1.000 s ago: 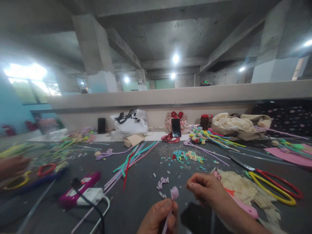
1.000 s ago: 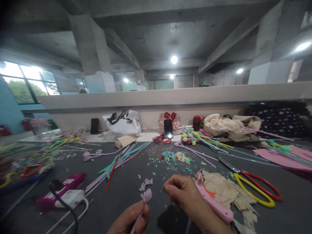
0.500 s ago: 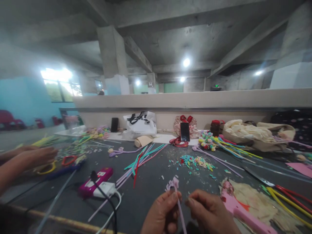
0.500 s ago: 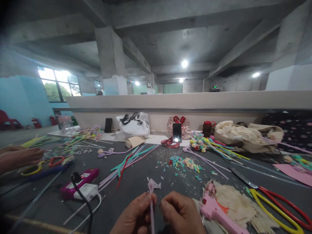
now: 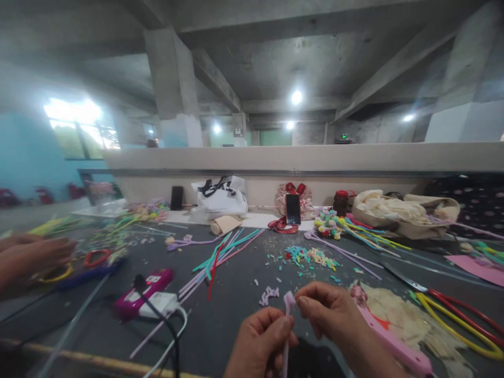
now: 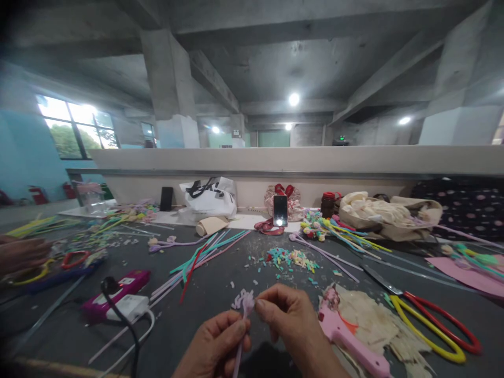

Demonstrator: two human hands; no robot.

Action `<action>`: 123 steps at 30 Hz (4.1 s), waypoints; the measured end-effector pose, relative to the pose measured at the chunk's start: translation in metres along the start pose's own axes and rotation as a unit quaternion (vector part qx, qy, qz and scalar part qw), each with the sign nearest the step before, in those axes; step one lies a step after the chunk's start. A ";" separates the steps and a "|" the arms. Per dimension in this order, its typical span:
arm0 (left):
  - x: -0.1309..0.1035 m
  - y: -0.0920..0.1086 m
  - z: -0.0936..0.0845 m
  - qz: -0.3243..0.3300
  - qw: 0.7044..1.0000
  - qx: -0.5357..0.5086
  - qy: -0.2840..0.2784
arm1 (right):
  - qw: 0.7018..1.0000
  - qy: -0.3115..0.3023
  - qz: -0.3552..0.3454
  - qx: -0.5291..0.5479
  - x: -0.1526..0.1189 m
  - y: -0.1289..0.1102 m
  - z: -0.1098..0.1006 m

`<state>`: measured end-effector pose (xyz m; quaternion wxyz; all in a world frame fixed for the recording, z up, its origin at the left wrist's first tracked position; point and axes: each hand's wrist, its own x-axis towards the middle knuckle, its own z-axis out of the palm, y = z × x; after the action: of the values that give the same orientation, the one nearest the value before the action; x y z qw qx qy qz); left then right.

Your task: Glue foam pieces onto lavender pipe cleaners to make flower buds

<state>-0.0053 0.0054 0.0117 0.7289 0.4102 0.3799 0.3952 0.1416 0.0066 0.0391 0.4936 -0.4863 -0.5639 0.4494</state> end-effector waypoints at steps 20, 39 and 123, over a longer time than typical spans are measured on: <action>-0.009 -0.003 -0.020 -0.019 0.984 -0.169 0.050 | 0.979 -0.181 0.075 -0.063 -0.026 0.015 0.045; 0.005 0.021 -0.058 -0.006 0.958 -0.278 0.068 | 0.964 0.068 0.005 -0.256 -0.026 -0.003 -0.092; 0.056 -0.046 0.099 -0.070 0.970 -0.230 -0.028 | 0.953 0.223 0.003 0.206 -0.063 0.027 -0.152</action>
<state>0.1160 0.0095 -0.0054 0.8401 0.2143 0.2858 0.4082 0.2980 -0.0490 0.0218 0.6950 -0.4638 -0.3327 0.4372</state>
